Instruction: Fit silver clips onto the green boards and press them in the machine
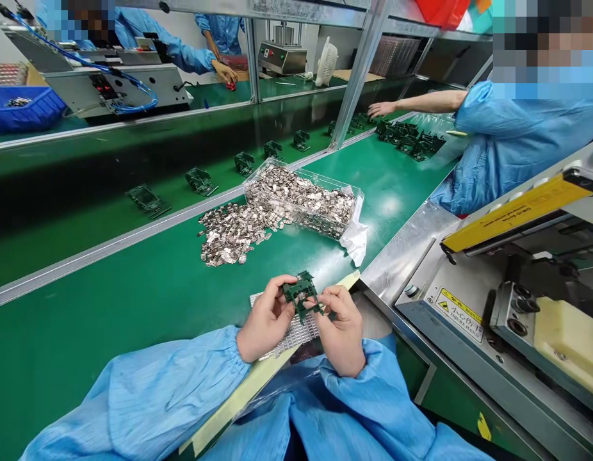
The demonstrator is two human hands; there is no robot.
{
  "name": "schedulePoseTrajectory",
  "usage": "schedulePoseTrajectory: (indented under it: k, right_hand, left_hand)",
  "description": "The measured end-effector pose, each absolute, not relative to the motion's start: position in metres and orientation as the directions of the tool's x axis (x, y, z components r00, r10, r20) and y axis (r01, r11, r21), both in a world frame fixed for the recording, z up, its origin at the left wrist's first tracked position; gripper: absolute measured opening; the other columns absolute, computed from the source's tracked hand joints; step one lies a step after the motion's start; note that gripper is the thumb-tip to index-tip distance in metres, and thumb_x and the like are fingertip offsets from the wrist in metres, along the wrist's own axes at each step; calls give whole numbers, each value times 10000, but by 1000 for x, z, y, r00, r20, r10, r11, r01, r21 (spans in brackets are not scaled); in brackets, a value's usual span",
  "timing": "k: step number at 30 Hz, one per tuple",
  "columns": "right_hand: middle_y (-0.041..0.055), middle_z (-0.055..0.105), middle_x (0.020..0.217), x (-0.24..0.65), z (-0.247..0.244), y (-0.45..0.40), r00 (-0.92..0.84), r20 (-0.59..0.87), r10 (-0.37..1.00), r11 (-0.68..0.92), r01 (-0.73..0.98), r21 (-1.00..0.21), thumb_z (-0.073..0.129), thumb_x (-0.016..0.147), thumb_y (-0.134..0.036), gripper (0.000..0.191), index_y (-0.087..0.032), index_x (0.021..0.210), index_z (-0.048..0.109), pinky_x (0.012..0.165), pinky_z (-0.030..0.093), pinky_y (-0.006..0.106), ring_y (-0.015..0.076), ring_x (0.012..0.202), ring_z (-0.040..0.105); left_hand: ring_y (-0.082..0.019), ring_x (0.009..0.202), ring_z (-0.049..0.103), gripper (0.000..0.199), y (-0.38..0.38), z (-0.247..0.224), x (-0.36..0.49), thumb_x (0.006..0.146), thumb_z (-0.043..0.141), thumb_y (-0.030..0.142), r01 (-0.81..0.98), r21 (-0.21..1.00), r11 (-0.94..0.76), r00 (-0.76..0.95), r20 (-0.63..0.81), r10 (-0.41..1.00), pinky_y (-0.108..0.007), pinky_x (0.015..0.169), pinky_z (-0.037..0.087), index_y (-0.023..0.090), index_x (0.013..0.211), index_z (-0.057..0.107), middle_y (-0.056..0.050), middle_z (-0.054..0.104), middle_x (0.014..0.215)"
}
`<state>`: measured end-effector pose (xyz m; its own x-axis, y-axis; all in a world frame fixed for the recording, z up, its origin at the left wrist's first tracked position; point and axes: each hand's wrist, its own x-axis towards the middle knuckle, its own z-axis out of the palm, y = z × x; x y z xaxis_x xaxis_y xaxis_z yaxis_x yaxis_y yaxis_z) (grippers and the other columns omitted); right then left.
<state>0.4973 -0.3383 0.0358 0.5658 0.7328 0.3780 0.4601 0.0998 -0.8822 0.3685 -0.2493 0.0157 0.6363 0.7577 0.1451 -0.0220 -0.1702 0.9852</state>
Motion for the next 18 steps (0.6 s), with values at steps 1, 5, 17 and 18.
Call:
schedulePoseTrajectory:
  k: [1,5,17,18]
  right_hand:
    - [27,534,812,494,35,-336,575,378,726,87,468,-879,639,828,-197,79,-227,789,701,667,466,312,187,770,552]
    - [31,512,820,486,33,-329,602,372,706,33,498,-867,638,835,-239,115,-218,722,648,710,447,323,197,800,529]
    - [88,570,1211,514,44,-342,405,179,896,136,133,-982,704,798,-335,479,-248,1227,511,777,501,322,229,1035,573]
    - [98,508,1336,519,51,-351,340,220,914,154,211,-965,704,810,-319,581,-266,1335,459,865,486,351,249,1158,525]
  left_hand:
    - [-138,641,514,389,-250,15,368,888,583,322,-28,986,-167,641,146,754,-264,635,446,218,1252,491,-6,558,772]
    - [-157,695,567,379,-251,15,367,877,593,310,-33,986,-162,639,145,755,-276,660,477,225,1236,508,-27,600,818]
    - [-159,836,608,319,-253,33,364,889,586,332,-135,981,-140,683,195,704,-255,716,520,202,1170,508,-84,607,1021]
    - [-169,861,620,316,-255,41,363,891,582,332,-115,985,-132,716,174,676,-262,735,528,200,1170,511,-91,616,1029]
